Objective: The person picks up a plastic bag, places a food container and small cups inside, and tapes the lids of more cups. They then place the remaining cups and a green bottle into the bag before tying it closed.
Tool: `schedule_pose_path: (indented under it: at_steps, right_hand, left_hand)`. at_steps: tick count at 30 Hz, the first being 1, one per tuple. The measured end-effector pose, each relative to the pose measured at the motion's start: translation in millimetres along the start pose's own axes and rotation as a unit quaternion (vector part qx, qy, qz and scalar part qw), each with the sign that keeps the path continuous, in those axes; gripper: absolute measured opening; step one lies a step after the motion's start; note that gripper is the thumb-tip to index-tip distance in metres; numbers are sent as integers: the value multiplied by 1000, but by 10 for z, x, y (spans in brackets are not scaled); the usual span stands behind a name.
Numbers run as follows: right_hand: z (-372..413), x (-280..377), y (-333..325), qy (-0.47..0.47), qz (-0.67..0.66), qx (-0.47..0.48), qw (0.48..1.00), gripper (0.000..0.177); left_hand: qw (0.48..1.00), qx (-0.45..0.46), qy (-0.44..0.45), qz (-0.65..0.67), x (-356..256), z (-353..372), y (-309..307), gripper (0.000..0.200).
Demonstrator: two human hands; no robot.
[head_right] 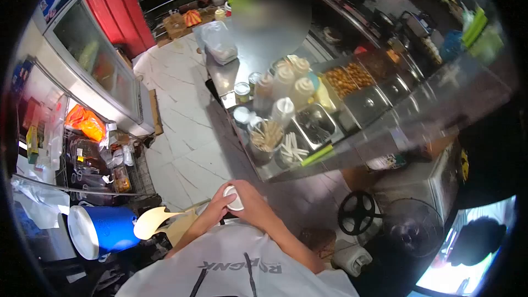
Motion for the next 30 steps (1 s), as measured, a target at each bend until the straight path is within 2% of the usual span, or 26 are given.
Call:
schedule_pose_path:
  at_steps: [3,4,7,8,10,11,12,15,16,18,20,23,24,25,26,29,30]
  right_hand:
    - [-653,-80,222,-53,-7,45,998,68]
    - [-880,-57,259,-65,-18,61,996,67]
    - [-1603,-62,415,-82,-49,93,991,66]
    - [-1853,-82,463,-78,-61,97,990,66]
    - [-2400,-100,529,-60,-56,107,991,71]
    - [-2625,-139,569,-51,-44,83,994,72]
    - [-2880,-203,590,-44,-30,56,997,73]
    - [-3655,-236,472,5,36,-17,999,77]
    - [-3901,-118,303,29,41,-33,998,77]
    - [-4276,-13,23,68,46,-61,995,77]
    - [-4596,153,-293,92,42,-107,989,77]
    - [-5022,372,-697,100,71,-172,977,80]
    - [-5171,450,-809,107,57,-186,975,80]
    - [-5320,506,-922,112,44,-198,973,80]
    - [-5499,537,-1013,103,29,-219,970,80]
    - [-6083,494,-1130,75,-24,-269,960,79]
    - [-6311,395,-1130,67,-46,-280,957,79]
  left_hand:
    - [988,-107,53,96,-252,-103,-313,62]
    - [985,-134,73,84,-357,-163,-416,60]
    - [986,-67,100,114,-858,-427,-776,60]
    - [990,-93,61,91,-1033,-533,-920,70]
    - [985,-151,64,48,-1560,-810,-1078,76]
    - [982,-180,59,26,-1796,-907,-1195,79]
    - [980,-178,88,-12,-1865,-1138,-1638,86]
    - [928,-265,139,-220,-2795,-1585,-2038,76]
    - [914,-293,175,-219,-3173,-1761,-2081,59]
    - [875,-240,266,-326,-3902,-2193,-2289,47]
    - [836,-199,363,-360,-4718,-2700,-2015,36]
    - [734,-116,461,-486,-5680,-3557,-1294,25]
    - [705,-72,477,-520,-5872,-3890,-1111,25]
    - [652,3,500,-570,-6018,-4216,-911,33]
    - [569,90,516,-633,-6126,-4513,-719,31]
    - [348,174,552,-738,-6076,-5353,-647,28]
    - [367,196,513,-751,-6054,-5578,-726,27]
Point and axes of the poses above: each hand's wrist, its own z-axis away from the middle knuckle, its own y-axis out of the palm, x = y × z, the point moved 2 cm from there along -z, towards the middle knuckle, and after that the axes turned 11 degrees about z, right-handed, at the moved point
